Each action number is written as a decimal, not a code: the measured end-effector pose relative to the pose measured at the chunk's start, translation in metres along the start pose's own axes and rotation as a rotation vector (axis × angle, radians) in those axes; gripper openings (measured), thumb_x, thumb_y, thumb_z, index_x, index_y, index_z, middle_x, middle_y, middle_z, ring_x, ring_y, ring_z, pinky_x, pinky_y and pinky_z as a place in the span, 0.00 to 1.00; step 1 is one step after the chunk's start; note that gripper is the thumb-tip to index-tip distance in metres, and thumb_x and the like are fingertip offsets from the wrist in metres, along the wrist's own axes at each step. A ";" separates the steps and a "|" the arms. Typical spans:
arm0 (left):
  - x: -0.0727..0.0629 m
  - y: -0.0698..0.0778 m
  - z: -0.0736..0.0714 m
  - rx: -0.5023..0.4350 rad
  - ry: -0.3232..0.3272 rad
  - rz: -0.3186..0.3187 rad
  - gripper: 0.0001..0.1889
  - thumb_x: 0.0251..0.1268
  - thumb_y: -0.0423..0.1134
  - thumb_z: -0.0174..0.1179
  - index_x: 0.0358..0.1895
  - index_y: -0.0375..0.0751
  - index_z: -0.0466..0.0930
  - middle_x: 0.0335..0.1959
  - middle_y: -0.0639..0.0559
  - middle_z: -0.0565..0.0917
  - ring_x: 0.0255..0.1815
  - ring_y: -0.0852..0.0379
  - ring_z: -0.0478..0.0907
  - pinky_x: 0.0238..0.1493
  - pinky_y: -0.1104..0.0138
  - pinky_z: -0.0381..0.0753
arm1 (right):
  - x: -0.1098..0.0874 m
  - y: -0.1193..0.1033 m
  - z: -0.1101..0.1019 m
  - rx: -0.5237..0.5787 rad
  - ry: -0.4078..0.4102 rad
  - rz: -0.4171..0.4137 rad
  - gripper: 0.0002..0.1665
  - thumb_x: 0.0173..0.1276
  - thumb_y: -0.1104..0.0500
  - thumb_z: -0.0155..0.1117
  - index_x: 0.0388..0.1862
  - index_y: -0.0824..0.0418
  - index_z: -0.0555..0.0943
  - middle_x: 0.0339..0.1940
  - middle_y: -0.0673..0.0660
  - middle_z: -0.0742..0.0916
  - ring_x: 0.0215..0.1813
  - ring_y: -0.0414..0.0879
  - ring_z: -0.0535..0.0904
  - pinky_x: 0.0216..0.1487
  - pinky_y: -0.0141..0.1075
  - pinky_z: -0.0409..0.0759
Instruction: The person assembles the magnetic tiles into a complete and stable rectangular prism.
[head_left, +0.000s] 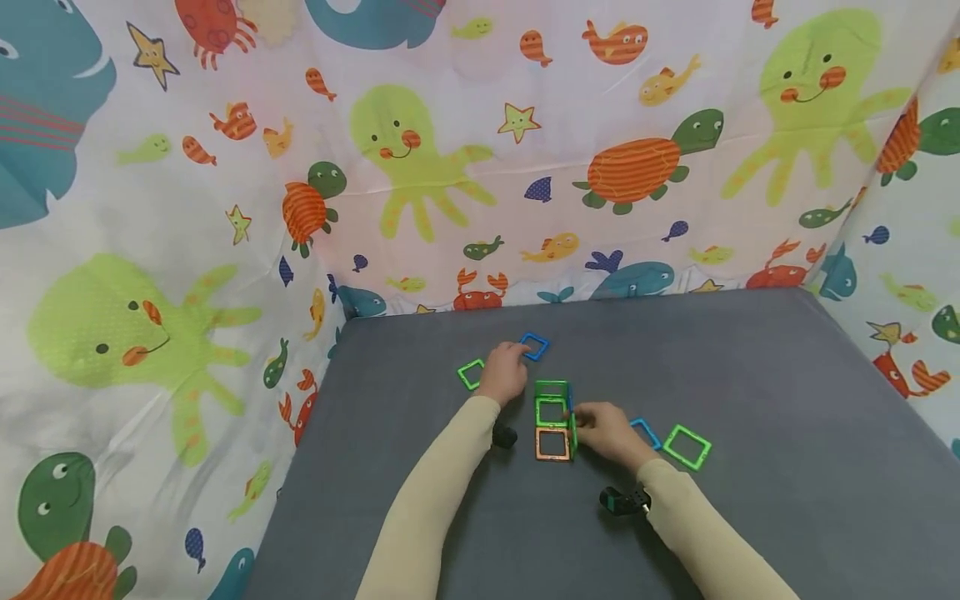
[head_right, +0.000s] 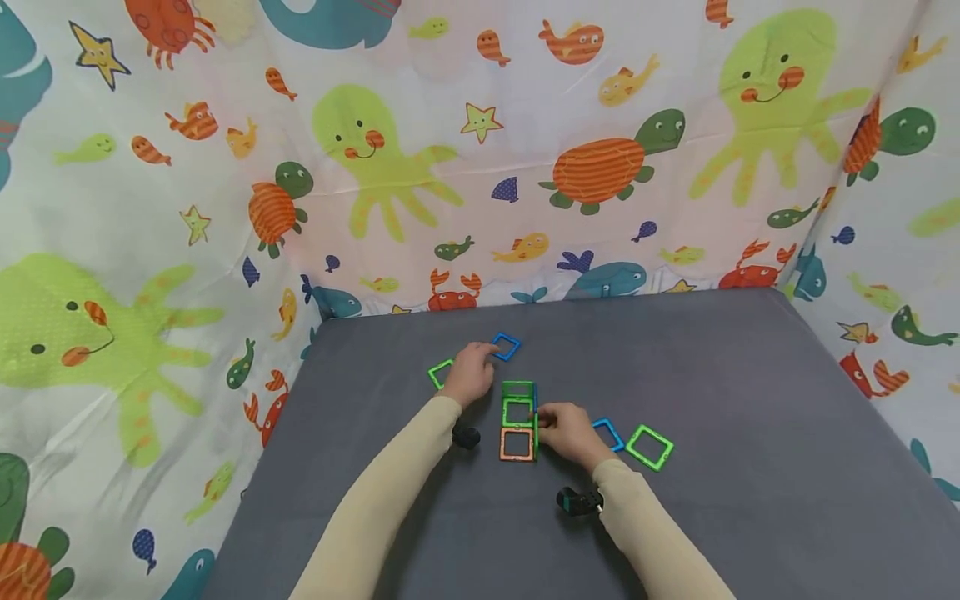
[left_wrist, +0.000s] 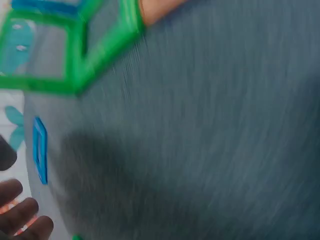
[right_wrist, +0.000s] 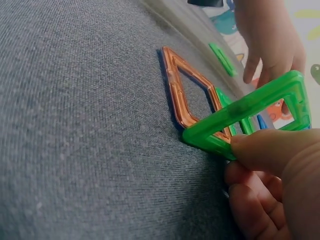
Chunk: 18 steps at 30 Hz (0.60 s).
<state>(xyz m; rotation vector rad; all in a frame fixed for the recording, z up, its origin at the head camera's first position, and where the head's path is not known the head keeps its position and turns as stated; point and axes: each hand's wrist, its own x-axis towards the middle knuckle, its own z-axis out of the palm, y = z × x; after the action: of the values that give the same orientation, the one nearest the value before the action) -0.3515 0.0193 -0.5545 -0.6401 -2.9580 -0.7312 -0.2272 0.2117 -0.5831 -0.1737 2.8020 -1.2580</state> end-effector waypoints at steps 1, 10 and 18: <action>0.004 0.000 -0.001 0.062 -0.025 0.010 0.22 0.74 0.30 0.49 0.66 0.46 0.80 0.65 0.42 0.80 0.63 0.43 0.79 0.63 0.52 0.79 | 0.000 0.000 0.000 -0.001 0.003 0.001 0.14 0.67 0.60 0.70 0.51 0.60 0.88 0.36 0.52 0.89 0.35 0.41 0.81 0.38 0.39 0.80; 0.030 0.002 0.001 0.335 -0.209 0.016 0.26 0.80 0.36 0.50 0.75 0.60 0.70 0.78 0.44 0.65 0.75 0.40 0.68 0.68 0.47 0.74 | 0.002 -0.002 0.001 0.007 0.007 0.021 0.14 0.66 0.62 0.69 0.50 0.59 0.89 0.36 0.52 0.89 0.34 0.39 0.80 0.37 0.37 0.79; 0.037 0.011 0.009 0.372 -0.402 -0.020 0.32 0.82 0.33 0.44 0.81 0.66 0.55 0.86 0.49 0.49 0.84 0.43 0.54 0.77 0.47 0.63 | -0.001 0.000 0.000 -0.007 0.017 0.065 0.13 0.67 0.64 0.67 0.49 0.57 0.89 0.36 0.51 0.88 0.34 0.40 0.78 0.37 0.37 0.78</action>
<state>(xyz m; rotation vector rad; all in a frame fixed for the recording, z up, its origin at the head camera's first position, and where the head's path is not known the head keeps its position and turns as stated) -0.3801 0.0463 -0.5531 -0.8040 -3.3254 -0.0372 -0.2265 0.2120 -0.5831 -0.0726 2.8019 -1.2422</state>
